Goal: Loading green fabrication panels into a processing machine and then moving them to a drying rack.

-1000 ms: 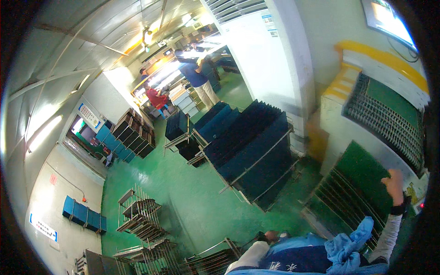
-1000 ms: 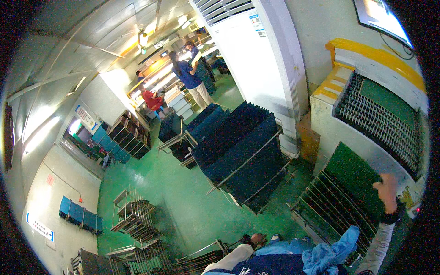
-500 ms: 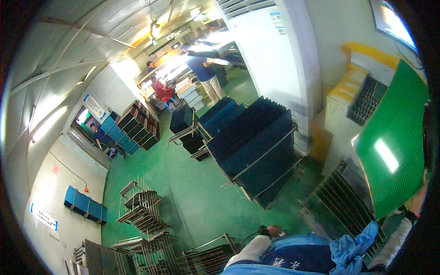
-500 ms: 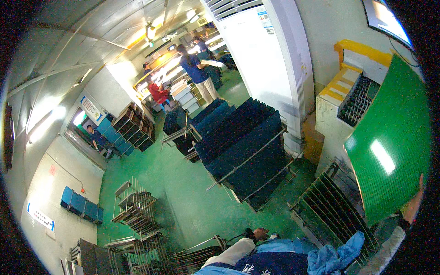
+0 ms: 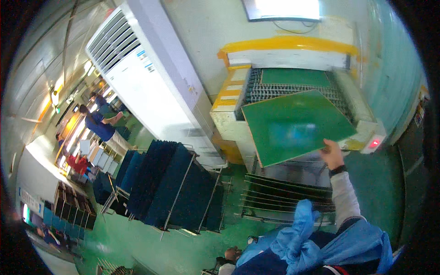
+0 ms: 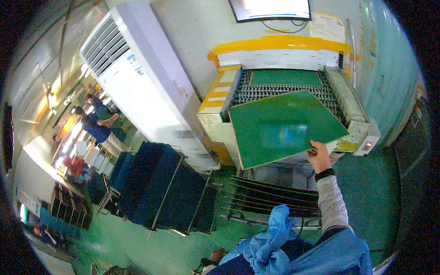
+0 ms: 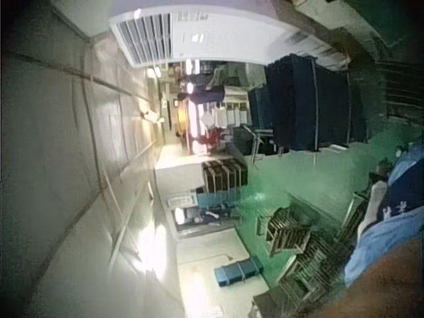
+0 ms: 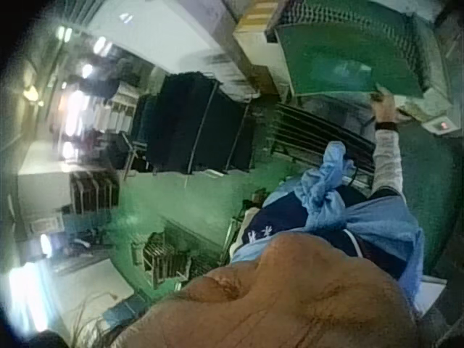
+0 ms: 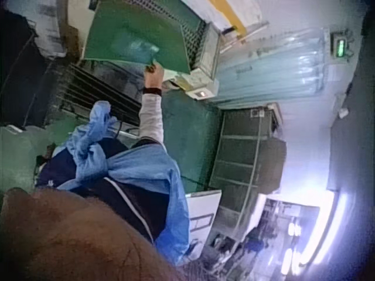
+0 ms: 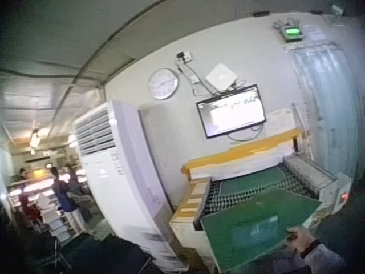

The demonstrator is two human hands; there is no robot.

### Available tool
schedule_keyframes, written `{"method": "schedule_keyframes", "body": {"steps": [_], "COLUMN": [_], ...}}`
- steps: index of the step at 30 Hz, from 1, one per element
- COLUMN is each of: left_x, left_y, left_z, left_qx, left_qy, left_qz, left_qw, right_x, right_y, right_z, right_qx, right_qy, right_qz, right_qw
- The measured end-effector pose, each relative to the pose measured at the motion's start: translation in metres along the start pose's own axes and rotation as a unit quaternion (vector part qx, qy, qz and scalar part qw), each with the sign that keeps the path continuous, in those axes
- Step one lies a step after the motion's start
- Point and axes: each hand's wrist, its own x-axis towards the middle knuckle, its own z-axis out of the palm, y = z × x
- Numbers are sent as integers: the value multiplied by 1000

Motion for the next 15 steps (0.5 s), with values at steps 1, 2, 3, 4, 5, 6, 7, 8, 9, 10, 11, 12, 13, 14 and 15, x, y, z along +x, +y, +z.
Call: {"method": "schedule_keyframes", "body": {"steps": [1, 2, 3, 4, 5, 6, 7, 8, 9, 10, 11, 12, 13, 14, 15], "left_x": [-13, -18, -24, -24, -21, -14, -8, -4, -3, -3, -8, -6, -7, -7, -6], "left_y": [15, 32, 17, 10, -8, -24, -26, -28, -30, -26, -23, -20, -16, -14, -13], "left_z": [-8, -14, -9, -1, 0, 1, -1, -1, 1, 4, 6, 4, 4, 6, 8], "left_qx": [162, 319, 172, 19, 13, 9, 150, 288, 293, 282, 264, 249, 235, 224, 213], "left_qy": [2, 19, 37, 60, 72, 73, 57, 41, 21, 21, 24, 31, 34, 37, 39], "left_qz": [47, 89, 48, 8, 17, 28, 89, 148, 82, 54, 32, 24, 17, 11, 6], "left_qw": [986, 943, 983, 998, 997, 997, 983, 945, 952, 958, 964, 968, 971, 974, 976], "right_x": [3, 0, -3, 1, 5, 9, 15, 23, 28, 33, 36, 40, 44, 49, 53], "right_y": [-6, -12, -16, -18, -17, -10, -4, 2, 7, 3, 2, 18, 44, 60, 77], "right_z": [4, 8, 12, 14, 22, 25, 27, 28, 28, 33, 37, 42, 46, 49, 51], "right_qx": [-1, -18, -35, -50, -65, -89, -113, -114, -133, -149, -165, -67, 29, 139, 246], "right_qy": [-8, 13, 32, 51, 55, 64, 70, 32, 22, 11, -1, -9, -13, -15, -6], "right_qz": [-14, -31, -49, -72, -83, -90, -100, -41, -32, -22, -13, 15, 44, 93, 143], "right_qw": [1000, 999, 998, 995, 993, 990, 986, 992, 990, 989, 986, 998, 999, 986, 959]}}
